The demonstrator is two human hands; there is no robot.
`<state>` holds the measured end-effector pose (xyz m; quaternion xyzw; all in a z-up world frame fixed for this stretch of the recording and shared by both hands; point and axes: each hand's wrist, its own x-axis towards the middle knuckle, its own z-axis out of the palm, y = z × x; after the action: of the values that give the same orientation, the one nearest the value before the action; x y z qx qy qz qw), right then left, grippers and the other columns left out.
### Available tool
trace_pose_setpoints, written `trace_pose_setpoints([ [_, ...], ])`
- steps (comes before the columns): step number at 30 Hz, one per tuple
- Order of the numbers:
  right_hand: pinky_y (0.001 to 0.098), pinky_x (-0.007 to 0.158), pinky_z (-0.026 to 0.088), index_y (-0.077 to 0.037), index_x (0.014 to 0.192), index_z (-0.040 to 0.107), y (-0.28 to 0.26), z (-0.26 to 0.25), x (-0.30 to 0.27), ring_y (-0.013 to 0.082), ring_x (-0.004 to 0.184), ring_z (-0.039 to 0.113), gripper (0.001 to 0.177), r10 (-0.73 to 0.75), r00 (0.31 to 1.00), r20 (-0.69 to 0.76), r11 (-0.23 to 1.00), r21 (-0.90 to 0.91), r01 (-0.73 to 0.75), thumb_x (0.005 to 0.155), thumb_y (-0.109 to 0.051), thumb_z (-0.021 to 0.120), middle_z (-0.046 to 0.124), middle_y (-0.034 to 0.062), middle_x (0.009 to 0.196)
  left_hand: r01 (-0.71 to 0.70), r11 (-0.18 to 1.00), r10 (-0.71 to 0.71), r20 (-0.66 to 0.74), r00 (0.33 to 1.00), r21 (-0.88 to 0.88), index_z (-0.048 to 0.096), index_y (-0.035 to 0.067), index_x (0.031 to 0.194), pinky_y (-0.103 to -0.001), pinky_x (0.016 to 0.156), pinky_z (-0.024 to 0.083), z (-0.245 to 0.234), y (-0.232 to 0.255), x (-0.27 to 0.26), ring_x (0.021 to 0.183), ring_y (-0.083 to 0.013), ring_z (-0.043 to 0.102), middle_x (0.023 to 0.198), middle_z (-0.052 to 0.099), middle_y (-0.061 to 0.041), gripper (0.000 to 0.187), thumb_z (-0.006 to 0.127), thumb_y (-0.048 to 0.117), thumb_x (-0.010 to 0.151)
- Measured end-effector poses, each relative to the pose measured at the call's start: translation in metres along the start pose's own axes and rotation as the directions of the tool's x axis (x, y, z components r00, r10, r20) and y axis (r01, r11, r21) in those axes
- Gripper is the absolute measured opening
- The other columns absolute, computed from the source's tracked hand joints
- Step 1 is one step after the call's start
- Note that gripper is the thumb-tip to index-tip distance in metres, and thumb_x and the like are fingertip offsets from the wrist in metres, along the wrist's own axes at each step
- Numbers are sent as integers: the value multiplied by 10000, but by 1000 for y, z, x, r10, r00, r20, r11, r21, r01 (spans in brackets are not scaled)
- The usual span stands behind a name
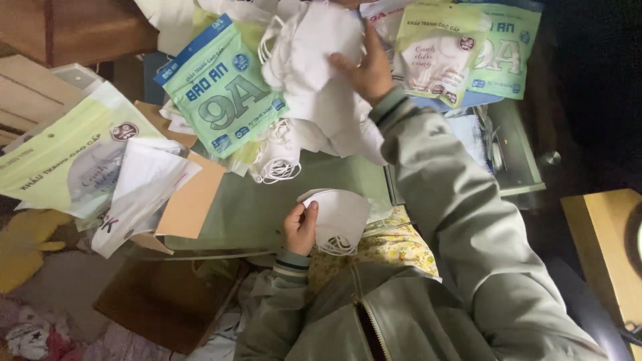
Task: A person is manually inspecting and packing face masks into plastic bags at a workstation.
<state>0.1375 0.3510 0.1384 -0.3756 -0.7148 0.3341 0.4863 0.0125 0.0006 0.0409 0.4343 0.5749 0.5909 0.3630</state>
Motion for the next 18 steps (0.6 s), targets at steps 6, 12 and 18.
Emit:
trace_pose_setpoints([
  [6, 599, 1113, 425, -35, 1446, 450, -62, 29, -63, 470, 1286, 528, 414, -598, 778, 191, 732, -265, 628, 1069, -158, 569, 532, 271, 1381, -16, 1000, 17, 33, 999, -27, 301, 167, 671, -305, 586, 240, -1, 12, 4, 589, -79, 250, 629, 204, 41, 509, 591, 373, 1035],
  [12, 481, 834, 519, -90, 1075, 717, -79, 96, -147, 325, 1073, 611, 322, -668, 539, 514, 506, -218, 835, 856, -326, 733, 680, 111, 1081, -37, 998, 37, -6, 999, -48, 543, 125, 617, -243, 542, 412, 0, -43, 5, 541, -102, 534, 515, 483, -80, 504, 664, 342, 1056],
  [18, 421, 772, 448, -95, 878, 707, -22, 152, -144, 260, 850, 553, 102, -762, 493, 419, 344, -383, 857, 910, -191, 693, 653, 59, 848, -141, 989, 142, 26, 989, -36, 458, 143, 605, -204, 466, 357, -3, -1, 7, 437, -91, 444, 453, 378, -45, 527, 627, 276, 1086],
])
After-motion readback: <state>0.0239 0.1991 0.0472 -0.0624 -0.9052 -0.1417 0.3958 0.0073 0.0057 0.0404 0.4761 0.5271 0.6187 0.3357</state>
